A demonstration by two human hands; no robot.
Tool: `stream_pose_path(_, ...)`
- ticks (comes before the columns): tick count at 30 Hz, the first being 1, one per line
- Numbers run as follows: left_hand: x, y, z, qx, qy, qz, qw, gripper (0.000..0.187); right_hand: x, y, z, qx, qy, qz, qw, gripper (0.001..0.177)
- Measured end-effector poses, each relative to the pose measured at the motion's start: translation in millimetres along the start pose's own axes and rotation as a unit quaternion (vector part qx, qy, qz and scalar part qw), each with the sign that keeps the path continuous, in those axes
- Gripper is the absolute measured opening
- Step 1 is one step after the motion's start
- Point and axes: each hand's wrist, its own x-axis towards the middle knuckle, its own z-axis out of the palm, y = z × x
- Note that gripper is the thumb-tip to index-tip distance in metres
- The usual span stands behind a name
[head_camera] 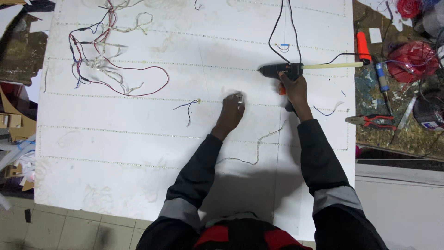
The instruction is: The person uses a hot glue gun to apply adhesive along a white board and secures wires in place. They repeatedly apply glue and press the wires down, working across the board surface.
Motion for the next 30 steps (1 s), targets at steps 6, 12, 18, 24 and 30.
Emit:
stream_pose_path(6, -54.2, -39.6, -32.6, -0.163, -0.089, -0.161, 0.969, 0.056, -6.2, 5.6, 2.4, -0.031, 0.013, -0.005, 0.999, 0.026)
stream_pose_path(12, -105.9, -41.1, -70.4, -0.219, -0.077, -0.243, 0.942, 0.068, -26.2, 4.2, 2.7, -0.042, -0.012, 0.005, 0.999, 0.024)
stream_pose_path(18, -167.6, -68.7, -53.9, -0.361, -0.036, -0.273, 0.891, 0.05, -33.4, -18.2, 28.2, -0.061, -0.04, -0.037, 0.997, 0.041)
stream_pose_path(24, -214.0, -59.9, -45.8, -0.335, -0.061, -0.336, 0.878, 0.049, -35.8, -74.6, 110.0, 0.003, -0.107, -0.064, 0.992, 0.036)
stream_pose_path(30, -233.0, -68.3, -55.0, -0.352, -0.029, -0.331, 0.875, 0.046, -20.3, -94.4, 154.1, -0.005, -0.082, -0.071, 0.994, 0.03)
